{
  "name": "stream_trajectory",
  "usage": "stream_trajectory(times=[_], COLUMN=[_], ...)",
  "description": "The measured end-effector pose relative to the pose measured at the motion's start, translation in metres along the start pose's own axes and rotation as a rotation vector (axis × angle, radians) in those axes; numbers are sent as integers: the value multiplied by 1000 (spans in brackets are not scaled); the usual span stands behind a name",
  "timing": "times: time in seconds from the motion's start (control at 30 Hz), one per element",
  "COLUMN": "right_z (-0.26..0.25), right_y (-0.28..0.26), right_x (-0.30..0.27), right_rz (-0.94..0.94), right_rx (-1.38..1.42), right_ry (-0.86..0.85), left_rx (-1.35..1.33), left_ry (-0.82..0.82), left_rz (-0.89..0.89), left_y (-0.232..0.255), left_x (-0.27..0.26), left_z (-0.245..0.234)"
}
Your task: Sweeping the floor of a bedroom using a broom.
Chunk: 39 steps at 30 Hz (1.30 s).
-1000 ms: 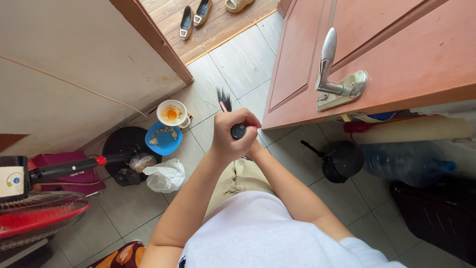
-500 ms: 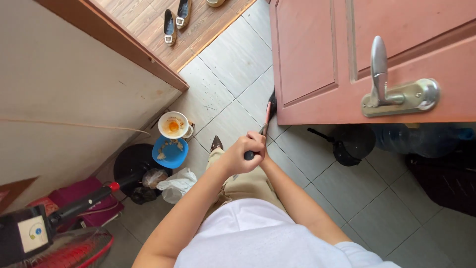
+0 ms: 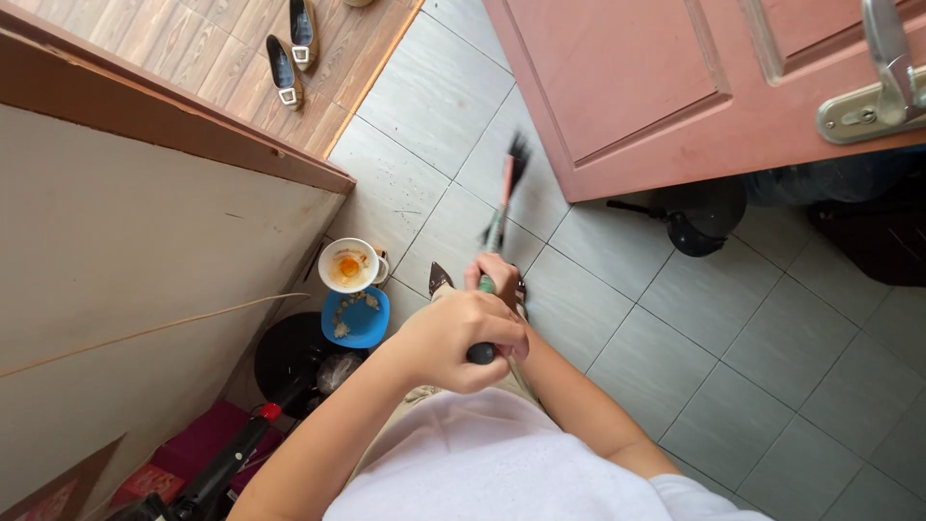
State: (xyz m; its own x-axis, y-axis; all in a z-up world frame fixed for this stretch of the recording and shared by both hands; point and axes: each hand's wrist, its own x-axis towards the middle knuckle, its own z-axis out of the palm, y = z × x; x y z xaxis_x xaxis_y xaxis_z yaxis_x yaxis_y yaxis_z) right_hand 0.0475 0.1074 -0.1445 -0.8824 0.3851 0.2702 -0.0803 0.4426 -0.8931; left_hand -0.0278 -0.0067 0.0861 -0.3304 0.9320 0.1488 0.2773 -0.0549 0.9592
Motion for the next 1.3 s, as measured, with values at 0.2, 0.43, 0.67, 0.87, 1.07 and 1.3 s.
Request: stream_trajectory(times=[0.2, 0.43, 0.67, 0.87, 1.07, 1.3], right_z=[-1, 67, 22, -31, -32, 48], right_y=[60, 54, -25, 30, 170, 50], right_x=[-48, -19, -10, -91, -164, -67], right_rz=[118, 86, -128, 72, 341, 86], right_rx=[-150, 254, -29, -273, -510, -4], right_ry=[141, 335, 198, 273, 246, 372], left_rx=[-53, 137, 162, -142, -245, 91], left_ry=[66, -92, -212, -273, -157, -200], left_rz=[193, -235, -34, 70, 201, -230], left_y=[-83, -79, -26, -48, -144, -65], left_x=[-1, -11, 14, 19, 11, 2], left_z=[31, 3, 12, 36, 101, 40])
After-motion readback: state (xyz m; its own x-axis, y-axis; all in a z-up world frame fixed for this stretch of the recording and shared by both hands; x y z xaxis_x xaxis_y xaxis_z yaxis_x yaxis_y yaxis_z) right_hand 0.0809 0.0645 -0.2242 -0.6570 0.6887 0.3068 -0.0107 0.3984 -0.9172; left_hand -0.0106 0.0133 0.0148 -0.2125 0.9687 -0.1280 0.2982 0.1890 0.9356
